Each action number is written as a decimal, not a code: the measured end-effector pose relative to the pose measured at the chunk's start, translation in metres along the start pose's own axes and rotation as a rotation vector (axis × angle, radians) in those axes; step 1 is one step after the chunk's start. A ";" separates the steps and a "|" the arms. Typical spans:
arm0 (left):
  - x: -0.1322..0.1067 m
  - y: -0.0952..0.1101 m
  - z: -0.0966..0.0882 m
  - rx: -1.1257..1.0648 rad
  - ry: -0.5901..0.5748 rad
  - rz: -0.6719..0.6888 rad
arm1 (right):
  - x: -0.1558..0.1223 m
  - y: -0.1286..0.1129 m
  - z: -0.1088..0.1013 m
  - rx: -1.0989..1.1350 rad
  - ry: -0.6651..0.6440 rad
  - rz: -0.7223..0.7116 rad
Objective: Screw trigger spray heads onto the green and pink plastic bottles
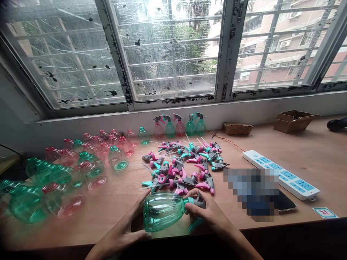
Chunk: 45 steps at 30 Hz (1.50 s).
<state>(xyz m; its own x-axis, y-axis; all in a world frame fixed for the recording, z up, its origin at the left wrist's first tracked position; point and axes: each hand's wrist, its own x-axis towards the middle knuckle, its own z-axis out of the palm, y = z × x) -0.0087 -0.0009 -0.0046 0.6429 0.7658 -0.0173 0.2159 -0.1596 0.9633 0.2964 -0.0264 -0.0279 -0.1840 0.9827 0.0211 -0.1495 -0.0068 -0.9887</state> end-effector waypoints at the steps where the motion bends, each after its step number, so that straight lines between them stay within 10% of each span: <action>1: 0.000 0.000 0.000 -0.003 0.000 -0.003 | 0.000 -0.001 0.000 -0.002 0.000 0.001; 45: 0.000 -0.005 0.001 0.122 0.078 0.079 | 0.000 -0.004 0.000 -0.050 -0.035 -0.005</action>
<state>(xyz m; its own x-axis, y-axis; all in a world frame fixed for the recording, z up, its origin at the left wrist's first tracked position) -0.0089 -0.0003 -0.0100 0.6030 0.7935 0.0827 0.2575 -0.2917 0.9212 0.2966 -0.0263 -0.0241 -0.2177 0.9755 0.0305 -0.1023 0.0083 -0.9947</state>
